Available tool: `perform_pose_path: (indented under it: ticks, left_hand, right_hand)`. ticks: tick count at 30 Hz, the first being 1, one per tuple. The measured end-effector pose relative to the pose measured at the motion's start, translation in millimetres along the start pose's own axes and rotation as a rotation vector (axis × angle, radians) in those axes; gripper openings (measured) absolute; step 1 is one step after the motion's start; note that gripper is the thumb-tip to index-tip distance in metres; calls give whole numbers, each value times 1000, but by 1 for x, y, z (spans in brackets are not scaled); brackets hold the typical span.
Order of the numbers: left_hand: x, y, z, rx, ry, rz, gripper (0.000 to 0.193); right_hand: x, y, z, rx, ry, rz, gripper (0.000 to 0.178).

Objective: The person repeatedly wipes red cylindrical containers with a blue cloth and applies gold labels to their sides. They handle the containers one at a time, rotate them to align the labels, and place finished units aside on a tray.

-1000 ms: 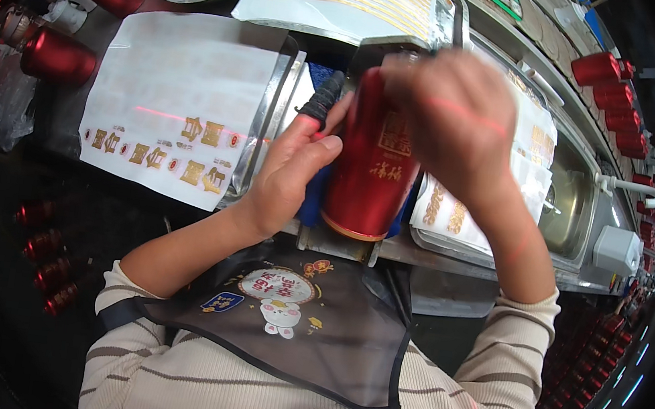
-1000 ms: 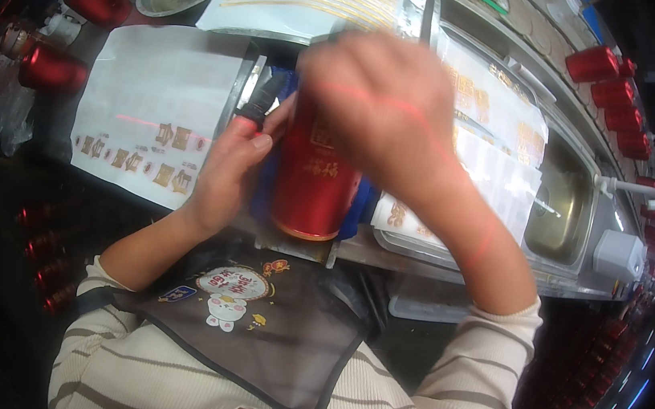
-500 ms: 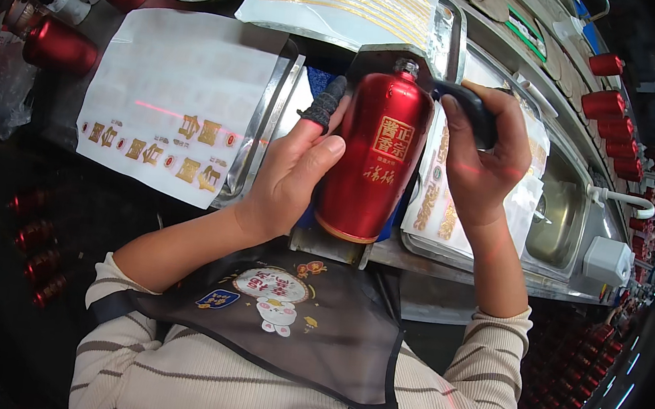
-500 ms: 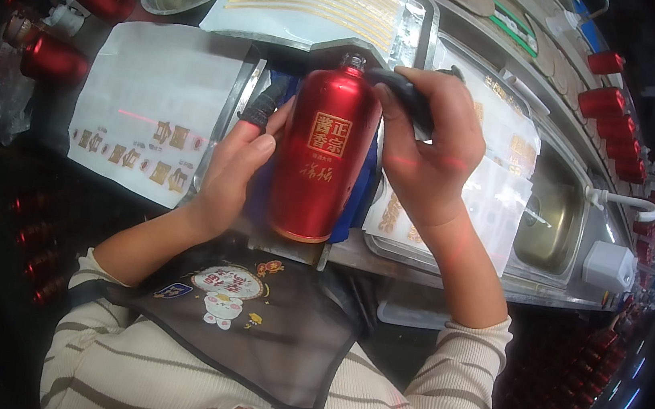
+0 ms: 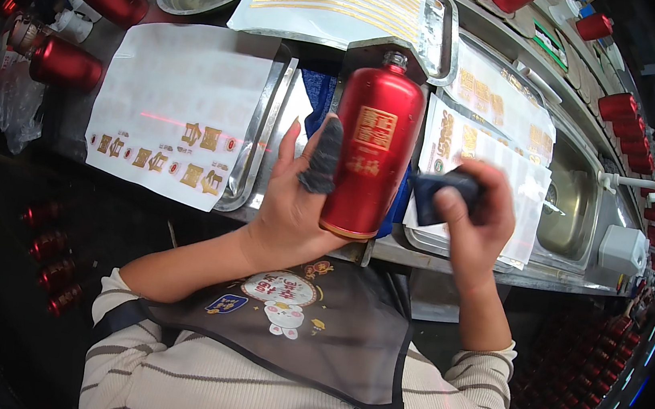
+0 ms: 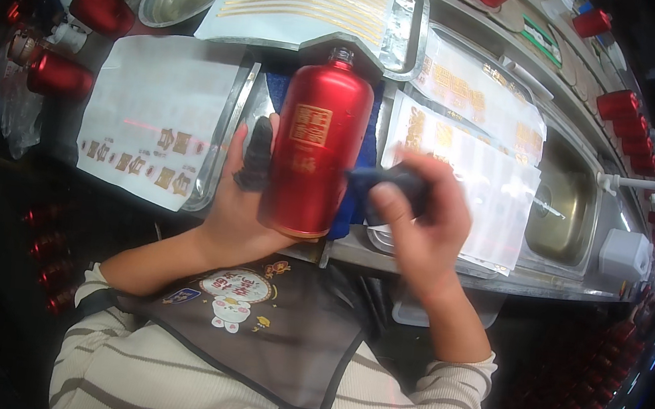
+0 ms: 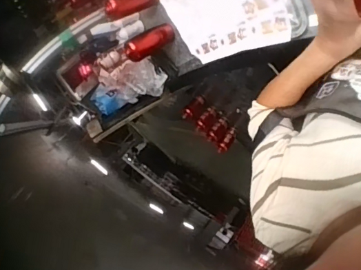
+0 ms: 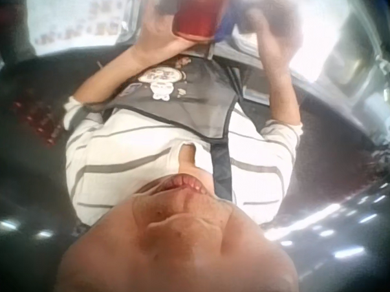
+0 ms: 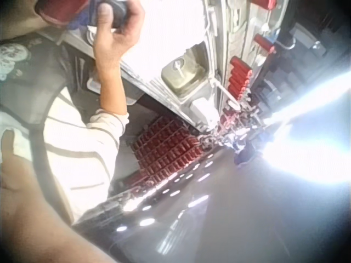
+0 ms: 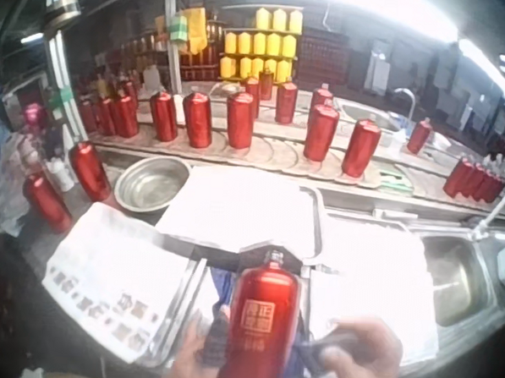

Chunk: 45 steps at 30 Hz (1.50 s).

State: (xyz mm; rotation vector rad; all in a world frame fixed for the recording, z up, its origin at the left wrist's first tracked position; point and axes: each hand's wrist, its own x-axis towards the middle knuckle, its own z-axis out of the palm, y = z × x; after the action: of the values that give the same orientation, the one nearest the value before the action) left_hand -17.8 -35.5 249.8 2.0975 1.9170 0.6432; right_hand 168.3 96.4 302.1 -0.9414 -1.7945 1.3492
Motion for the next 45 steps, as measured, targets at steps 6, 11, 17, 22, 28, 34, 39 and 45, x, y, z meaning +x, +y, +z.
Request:
perform_pose_path:
  ticks: [6, 11, 17, 22, 28, 34, 39, 45]
  left_hand:
    - [-8, -10, -6, -508, 138, -143, 133]
    - [13, 7, -12, -194, 82, -7, 112]
    - [14, 6, -6, -219, 181, 51, 90]
    - [12, 4, -7, -204, 157, 82, 100]
    - [4, -17, -3, -251, 7, 4, 122]
    - [-2, -29, 17, -389, 121, -23, 133]
    - [-25, -55, -40, -529, 24, -238, 113]
    - [-32, -130, -89, -172, -121, -831, 59]
  right_hand:
    - [-2, 28, -20, 182, -18, 431, 10]
    - [-11, 23, 25, 114, -127, 332, 40]
    - [-16, 39, 28, 193, -149, 298, 52]
    - [-21, 40, 23, 146, -154, 273, 51]
    - [-26, 16, 25, 63, -120, 219, 49]
    - [-29, 25, 33, -67, -67, 85, 50]
    - [-32, 36, 13, -11, 7, 145, 47]
    - [-26, 28, 12, 65, 18, 315, 44]
